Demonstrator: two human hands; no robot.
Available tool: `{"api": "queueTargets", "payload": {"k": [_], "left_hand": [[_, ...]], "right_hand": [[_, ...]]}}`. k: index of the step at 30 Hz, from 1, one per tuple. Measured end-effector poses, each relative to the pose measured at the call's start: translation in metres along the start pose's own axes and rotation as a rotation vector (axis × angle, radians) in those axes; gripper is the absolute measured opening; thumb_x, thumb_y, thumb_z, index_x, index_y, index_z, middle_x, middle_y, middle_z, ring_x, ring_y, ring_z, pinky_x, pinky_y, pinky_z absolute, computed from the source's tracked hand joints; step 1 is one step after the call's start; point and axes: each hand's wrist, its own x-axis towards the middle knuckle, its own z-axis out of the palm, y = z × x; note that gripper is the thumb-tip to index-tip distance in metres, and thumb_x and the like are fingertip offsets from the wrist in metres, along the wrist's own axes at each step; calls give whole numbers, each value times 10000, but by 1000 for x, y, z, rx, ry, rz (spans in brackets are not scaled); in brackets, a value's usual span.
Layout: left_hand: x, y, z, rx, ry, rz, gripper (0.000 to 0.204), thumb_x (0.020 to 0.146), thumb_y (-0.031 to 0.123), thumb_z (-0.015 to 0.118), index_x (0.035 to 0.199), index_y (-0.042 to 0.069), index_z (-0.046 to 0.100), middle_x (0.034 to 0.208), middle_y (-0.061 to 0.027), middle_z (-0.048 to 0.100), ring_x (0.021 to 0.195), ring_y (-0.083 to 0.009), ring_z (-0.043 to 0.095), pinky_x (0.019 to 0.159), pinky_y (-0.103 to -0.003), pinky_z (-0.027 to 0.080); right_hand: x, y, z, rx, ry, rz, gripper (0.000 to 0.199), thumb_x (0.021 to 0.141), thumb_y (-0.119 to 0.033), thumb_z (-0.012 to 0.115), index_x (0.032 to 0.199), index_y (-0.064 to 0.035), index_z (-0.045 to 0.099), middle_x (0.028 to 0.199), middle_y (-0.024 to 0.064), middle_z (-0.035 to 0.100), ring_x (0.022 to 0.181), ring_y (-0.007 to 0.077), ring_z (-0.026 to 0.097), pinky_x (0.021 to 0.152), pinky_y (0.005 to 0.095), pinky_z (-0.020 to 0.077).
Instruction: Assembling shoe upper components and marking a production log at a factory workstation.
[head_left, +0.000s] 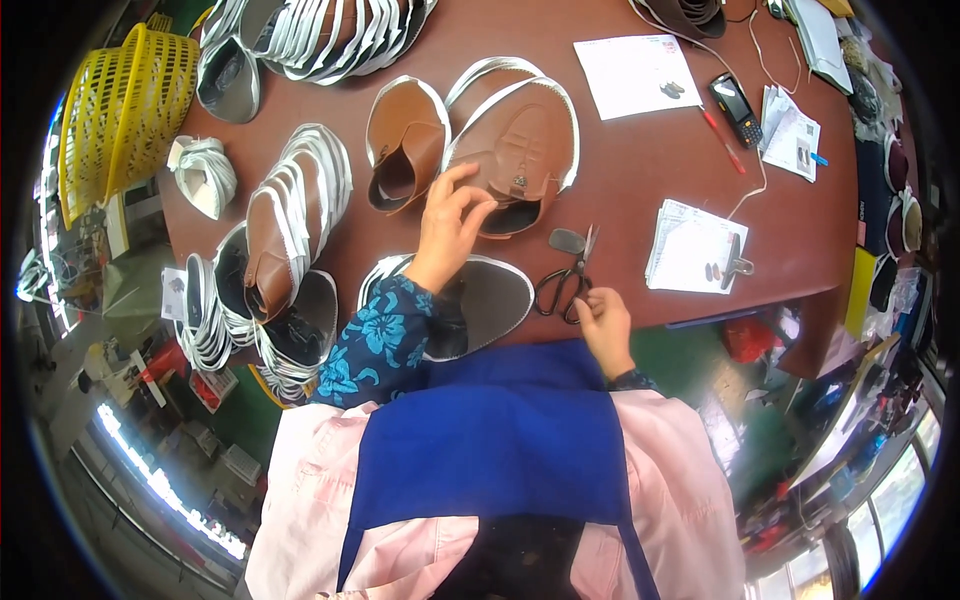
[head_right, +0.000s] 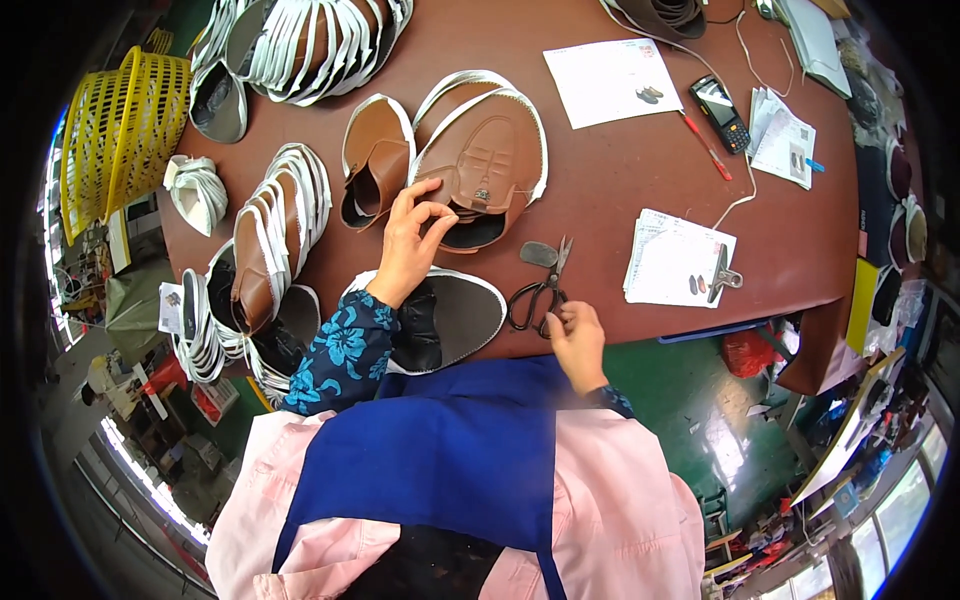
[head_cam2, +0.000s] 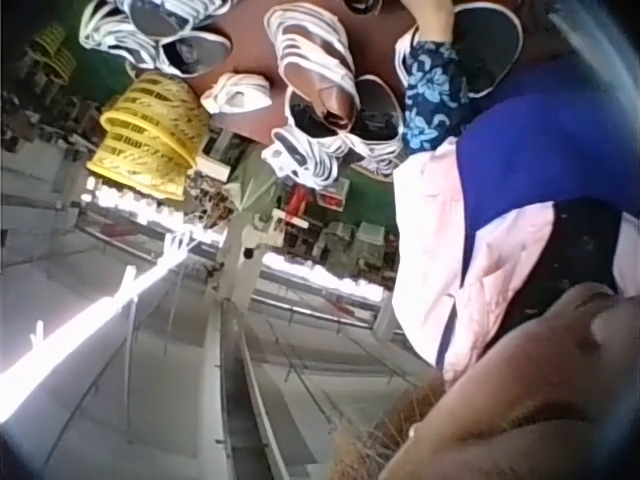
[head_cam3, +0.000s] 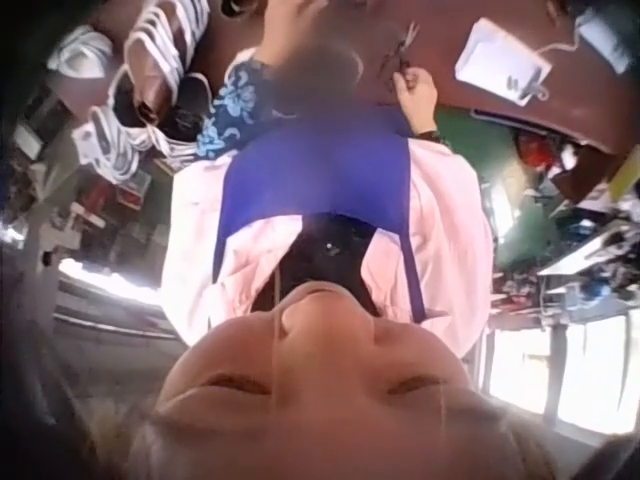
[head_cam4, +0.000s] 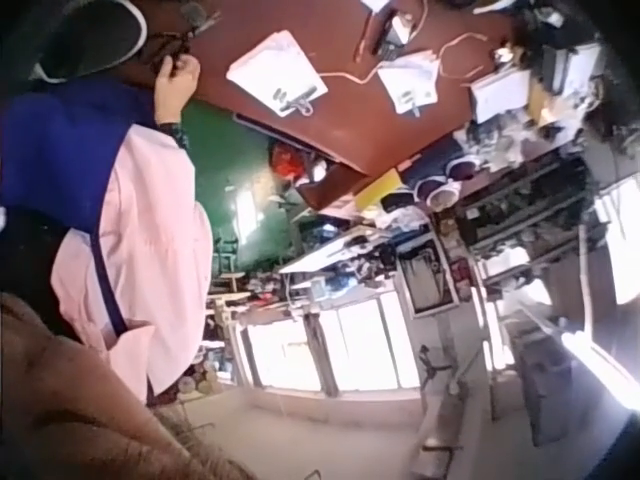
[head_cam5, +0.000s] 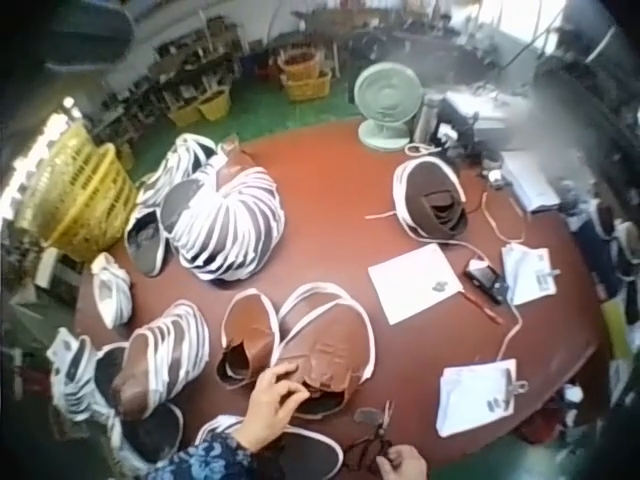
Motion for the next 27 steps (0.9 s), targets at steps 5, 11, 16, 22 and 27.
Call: {"api": "queueTargets", "payload": {"k": [5,11,16,22,27], "left_hand": [[-9,-1,1,128,45,17,114,819,148,795,916,95,767,1358,-110,569,1254,-318,481,1040,-408,398],[-12,-3,1,146,84,21,139,788,163,821,913,121,778,1404,-97,529,1299,-326,418,1061,-423,361],[-13,1,2,126,107,21,126,765,117,820,878,117,764,1389,-107,526,1307,-371,402,1076,-465,371],[-16,-3,-2,131,124,23,131,760,117,823,879,120,768,1396,-105,520,1318,-374,389,1085,-471,365],[-15,-1,4,174,116,39,150,764,134,829,903,128,772,1419,-102,505,1332,-372,376,1087,-463,365]], "right_hand": [[13,-14,39,-495,-109,73,478,816,-430,788,940,-23,568,778,187,700,718,437,682,650,494,550],[5,-18,33,-405,1,105,438,811,-297,796,997,-55,483,830,189,678,785,416,679,701,492,535],[-10,5,11,189,64,149,389,818,-11,704,1119,-51,462,812,42,588,704,118,576,666,294,504],[1,-96,-46,143,-243,-62,530,824,-183,819,1249,-21,547,687,-3,463,607,85,408,559,255,376],[56,-124,-39,-23,-429,-138,530,792,-437,820,1178,-106,669,528,64,446,480,168,451,502,346,394]]}}
